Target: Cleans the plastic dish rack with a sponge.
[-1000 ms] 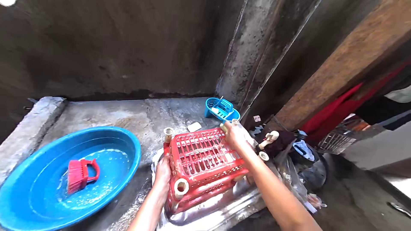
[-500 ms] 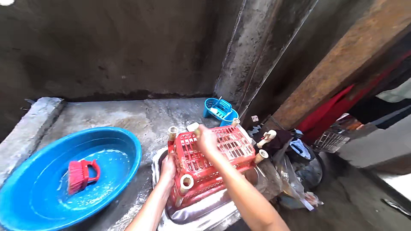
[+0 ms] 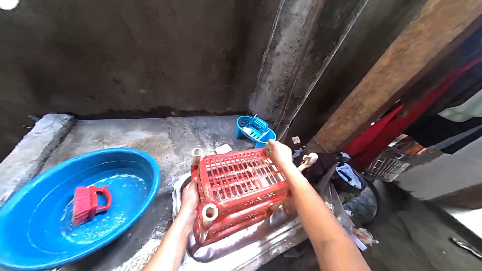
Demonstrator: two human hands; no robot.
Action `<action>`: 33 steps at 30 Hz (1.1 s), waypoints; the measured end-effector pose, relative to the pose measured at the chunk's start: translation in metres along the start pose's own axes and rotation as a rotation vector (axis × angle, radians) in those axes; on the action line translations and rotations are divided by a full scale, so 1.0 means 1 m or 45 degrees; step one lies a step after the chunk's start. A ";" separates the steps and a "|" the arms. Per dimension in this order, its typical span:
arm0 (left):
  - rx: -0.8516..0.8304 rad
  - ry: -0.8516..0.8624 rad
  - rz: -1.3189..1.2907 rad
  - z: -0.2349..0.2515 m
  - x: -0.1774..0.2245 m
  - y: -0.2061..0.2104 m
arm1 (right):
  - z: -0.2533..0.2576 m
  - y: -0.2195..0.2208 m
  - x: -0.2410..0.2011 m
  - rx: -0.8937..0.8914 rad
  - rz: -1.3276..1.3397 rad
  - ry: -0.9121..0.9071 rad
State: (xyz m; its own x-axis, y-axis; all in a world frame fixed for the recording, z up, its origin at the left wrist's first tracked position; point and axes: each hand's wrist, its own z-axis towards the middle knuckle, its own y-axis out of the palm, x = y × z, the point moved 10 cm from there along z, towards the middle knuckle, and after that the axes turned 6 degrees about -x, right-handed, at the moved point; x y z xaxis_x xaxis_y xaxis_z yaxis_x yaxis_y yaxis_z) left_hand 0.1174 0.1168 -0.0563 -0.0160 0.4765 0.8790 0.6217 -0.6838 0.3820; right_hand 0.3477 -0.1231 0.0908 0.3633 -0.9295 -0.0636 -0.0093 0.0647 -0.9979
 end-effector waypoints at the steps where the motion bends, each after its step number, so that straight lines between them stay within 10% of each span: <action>1: 0.012 0.000 -0.001 0.000 0.001 0.000 | 0.003 0.000 0.016 0.054 -0.031 0.034; 10: 0.054 0.001 0.016 -0.001 0.003 0.000 | -0.090 -0.004 0.013 -0.144 -0.131 0.257; 18: -0.087 0.028 0.173 0.008 0.002 0.008 | -0.166 -0.003 -0.001 0.241 0.226 0.328; 25: -0.109 0.024 0.184 0.009 -0.003 0.013 | -0.225 0.014 -0.159 0.916 0.585 -0.476; 28: -0.141 -0.020 0.095 0.008 -0.004 0.016 | -0.221 0.018 -0.112 0.953 0.579 -0.471; 33: -0.150 -0.005 0.109 0.009 -0.005 0.016 | -0.193 0.014 0.036 0.602 0.405 0.184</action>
State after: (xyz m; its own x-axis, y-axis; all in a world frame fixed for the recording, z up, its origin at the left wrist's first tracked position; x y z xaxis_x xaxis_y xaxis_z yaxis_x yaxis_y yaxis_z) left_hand 0.1345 0.1091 -0.0569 0.0362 0.4158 0.9087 0.5247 -0.7818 0.3369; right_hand 0.1808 -0.2258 0.0719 0.2798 -0.8758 -0.3933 0.3317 0.4726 -0.8164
